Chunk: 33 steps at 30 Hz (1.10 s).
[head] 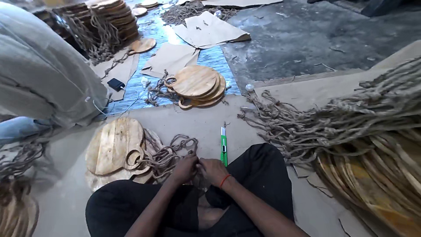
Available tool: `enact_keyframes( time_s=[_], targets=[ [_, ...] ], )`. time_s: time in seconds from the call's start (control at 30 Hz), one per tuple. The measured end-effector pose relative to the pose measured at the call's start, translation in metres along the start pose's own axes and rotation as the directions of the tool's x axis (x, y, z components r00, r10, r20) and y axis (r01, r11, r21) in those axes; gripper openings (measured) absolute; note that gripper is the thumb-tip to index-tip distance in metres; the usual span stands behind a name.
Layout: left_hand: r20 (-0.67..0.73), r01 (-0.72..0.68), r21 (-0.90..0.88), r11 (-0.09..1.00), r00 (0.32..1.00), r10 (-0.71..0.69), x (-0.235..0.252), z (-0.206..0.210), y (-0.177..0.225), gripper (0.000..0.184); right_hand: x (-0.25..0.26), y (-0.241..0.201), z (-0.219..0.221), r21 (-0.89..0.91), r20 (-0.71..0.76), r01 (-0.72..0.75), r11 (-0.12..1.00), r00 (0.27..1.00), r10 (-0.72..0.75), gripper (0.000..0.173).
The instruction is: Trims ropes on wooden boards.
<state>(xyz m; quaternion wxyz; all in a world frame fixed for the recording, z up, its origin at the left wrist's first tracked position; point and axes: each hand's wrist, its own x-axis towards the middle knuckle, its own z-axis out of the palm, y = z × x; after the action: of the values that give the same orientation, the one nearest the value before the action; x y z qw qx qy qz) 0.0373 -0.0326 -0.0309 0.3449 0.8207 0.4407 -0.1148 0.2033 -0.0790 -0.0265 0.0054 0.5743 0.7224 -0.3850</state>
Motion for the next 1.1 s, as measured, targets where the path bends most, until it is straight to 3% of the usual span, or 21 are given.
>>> enact_keyframes(
  time_s=[0.07, 0.13, 0.2, 0.3, 0.37, 0.4, 0.47, 0.57, 0.63, 0.7, 0.8, 0.87, 0.97, 1.03, 1.1],
  targets=[
    [0.059, 0.026, 0.074, 0.997, 0.998, -0.031, -0.003, -0.006, 0.001, 0.032, -0.005, -0.008, 0.004, -0.007, -0.007, 0.051, 0.999, 0.999, -0.051, 0.049],
    [0.072, 0.020, 0.135, 0.991, 0.997, -0.030, -0.003, -0.010, 0.004, 0.028, -0.008, -0.013, 0.006, 0.053, 0.007, 0.008, 0.999, 1.000, -0.009, 0.051],
    [0.035, -0.012, 0.183, 0.983, 0.999, 0.006, 0.000, -0.010, 0.004, 0.025, -0.007, -0.012, 0.010, 0.279, 0.051, -0.089, 0.956, 0.996, 0.078, 0.051],
    [-0.022, -0.087, 0.162, 0.983, 0.996, 0.092, 0.003, -0.005, 0.000, 0.031, -0.017, -0.027, 0.021, 0.730, 0.096, -0.195, 0.654, 0.978, 0.184, 0.045],
    [-0.028, -0.100, 0.097, 0.990, 0.994, 0.103, 0.001, 0.001, 0.002, 0.036, -0.031, -0.046, 0.029, 0.836, 0.116, -0.236, 0.496, 0.959, 0.260, 0.043],
    [-0.044, -0.094, 0.074, 0.993, 0.994, 0.098, 0.000, 0.005, 0.002, 0.038, -0.036, -0.051, 0.031, 0.837, 0.098, -0.227, 0.498, 0.957, 0.272, 0.042],
    [-0.058, -0.044, 0.061, 0.997, 0.997, 0.047, -0.003, 0.002, 0.002, 0.038, -0.037, -0.050, 0.025, 0.753, 0.063, -0.189, 0.631, 0.974, 0.217, 0.043],
    [0.003, 0.140, -0.005, 0.990, 0.990, -0.140, -0.005, -0.020, 0.000, 0.035, -0.017, -0.030, -0.015, 0.413, 0.076, -0.111, 0.904, 0.993, 0.087, 0.042],
    [-0.079, 0.110, -0.141, 0.984, 0.989, -0.122, -0.002, -0.023, -0.009, 0.043, 0.001, -0.004, -0.042, 0.211, -0.003, -0.077, 0.974, 0.997, 0.079, 0.039],
    [-0.187, 0.010, -0.335, 0.942, 0.979, -0.077, 0.000, -0.018, -0.013, 0.048, 0.016, 0.031, -0.054, 0.135, -0.210, -0.075, 0.988, 0.972, 0.102, 0.038],
    [-0.261, -0.015, -0.538, 0.843, 0.954, -0.149, 0.003, -0.013, -0.013, 0.040, 0.035, 0.082, -0.048, 0.220, -0.527, -0.185, 0.958, 0.804, 0.276, 0.040],
    [-0.263, 0.030, -0.593, 0.804, 0.937, -0.229, 0.005, -0.013, -0.017, 0.037, 0.039, 0.093, -0.045, 0.345, -0.464, -0.383, 0.857, 0.724, 0.510, 0.052],
    [-0.261, 0.081, -0.640, 0.764, 0.913, -0.315, 0.007, -0.018, -0.024, 0.035, 0.049, 0.080, -0.040, 0.234, -0.242, -0.598, 0.767, 0.728, 0.641, 0.070],
    [-0.307, 0.063, -0.642, 0.764, 0.892, -0.333, 0.008, -0.021, -0.027, 0.034, 0.052, 0.077, -0.039, 0.220, -0.214, -0.612, 0.760, 0.729, 0.650, 0.064],
    [-0.367, 0.024, -0.661, 0.750, 0.861, -0.351, 0.006, -0.025, -0.028, 0.031, 0.050, 0.081, -0.040, 0.422, -0.267, -0.516, 0.746, 0.715, 0.646, 0.052]
  ],
)
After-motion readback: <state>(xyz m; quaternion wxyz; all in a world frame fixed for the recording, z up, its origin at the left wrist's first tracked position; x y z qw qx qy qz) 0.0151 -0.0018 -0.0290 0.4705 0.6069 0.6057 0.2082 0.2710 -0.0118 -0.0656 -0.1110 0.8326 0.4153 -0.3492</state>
